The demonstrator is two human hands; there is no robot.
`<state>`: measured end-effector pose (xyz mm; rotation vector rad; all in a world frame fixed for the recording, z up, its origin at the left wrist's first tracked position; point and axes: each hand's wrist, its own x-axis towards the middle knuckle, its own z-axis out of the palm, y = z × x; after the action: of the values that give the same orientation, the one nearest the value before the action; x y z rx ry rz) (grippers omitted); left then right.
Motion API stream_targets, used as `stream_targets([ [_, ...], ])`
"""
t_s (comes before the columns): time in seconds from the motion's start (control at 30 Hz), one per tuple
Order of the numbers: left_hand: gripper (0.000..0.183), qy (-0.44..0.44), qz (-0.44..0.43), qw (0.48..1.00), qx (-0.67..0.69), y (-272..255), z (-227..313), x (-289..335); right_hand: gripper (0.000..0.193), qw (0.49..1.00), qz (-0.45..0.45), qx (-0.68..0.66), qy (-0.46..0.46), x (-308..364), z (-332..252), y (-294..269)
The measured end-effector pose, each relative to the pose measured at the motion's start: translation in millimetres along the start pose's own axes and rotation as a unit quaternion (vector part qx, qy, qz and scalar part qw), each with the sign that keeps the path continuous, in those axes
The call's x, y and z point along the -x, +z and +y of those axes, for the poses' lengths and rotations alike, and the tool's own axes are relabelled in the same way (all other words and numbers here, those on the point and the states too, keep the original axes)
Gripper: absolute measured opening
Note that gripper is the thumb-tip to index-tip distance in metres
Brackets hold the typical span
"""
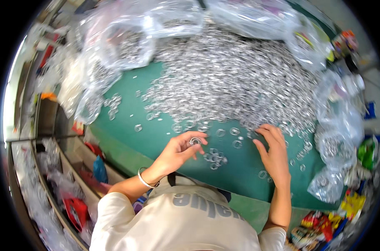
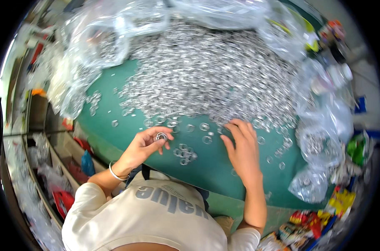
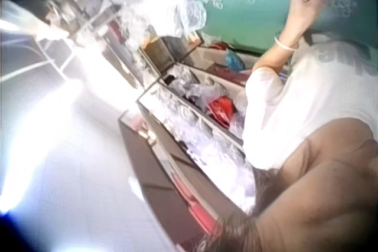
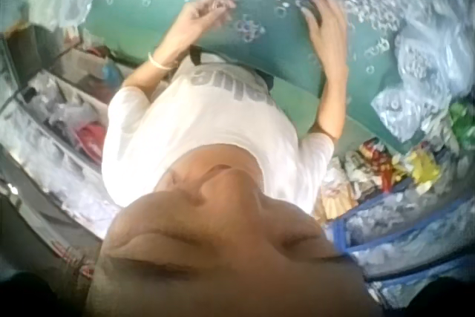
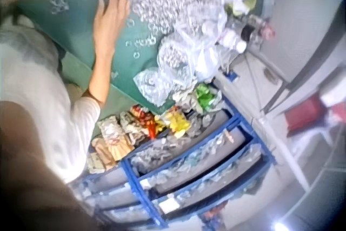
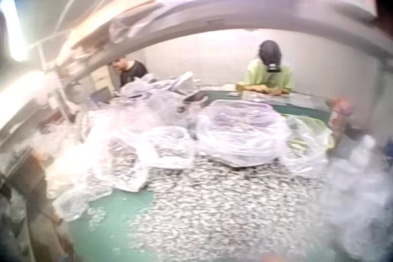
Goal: The person picks through a large pile of small silver-colored metal rings on a green workbench, selecting specific pieces and placing them into separate clear plastic bags.
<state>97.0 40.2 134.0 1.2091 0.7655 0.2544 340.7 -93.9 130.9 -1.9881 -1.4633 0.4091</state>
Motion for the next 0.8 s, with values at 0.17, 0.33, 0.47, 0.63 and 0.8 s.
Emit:
stream_targets([
  [0.17,0.030,0.022,0.152,0.987,0.041,-64,-34,47,0.032,0.992,-0.026,0.105,-0.064,-27,-42,36],
  [0.33,0.023,0.127,0.369,0.920,-0.018,-121,-56,65,0.045,0.977,-0.045,0.154,-0.141,-56,-64,72],
  [0.47,0.022,0.093,0.438,0.890,-0.087,-167,-58,66,0.051,0.970,-0.024,0.215,-0.108,-70,-59,88],
  [0.63,0.019,0.090,0.457,0.865,-0.185,-188,-53,57,0.059,0.973,-0.019,0.216,-0.074,-70,-54,96],
  [0.8,0.018,0.182,0.430,0.787,-0.403,-192,-56,53,0.061,0.962,-0.026,0.268,-0.050,-60,-61,92],
])
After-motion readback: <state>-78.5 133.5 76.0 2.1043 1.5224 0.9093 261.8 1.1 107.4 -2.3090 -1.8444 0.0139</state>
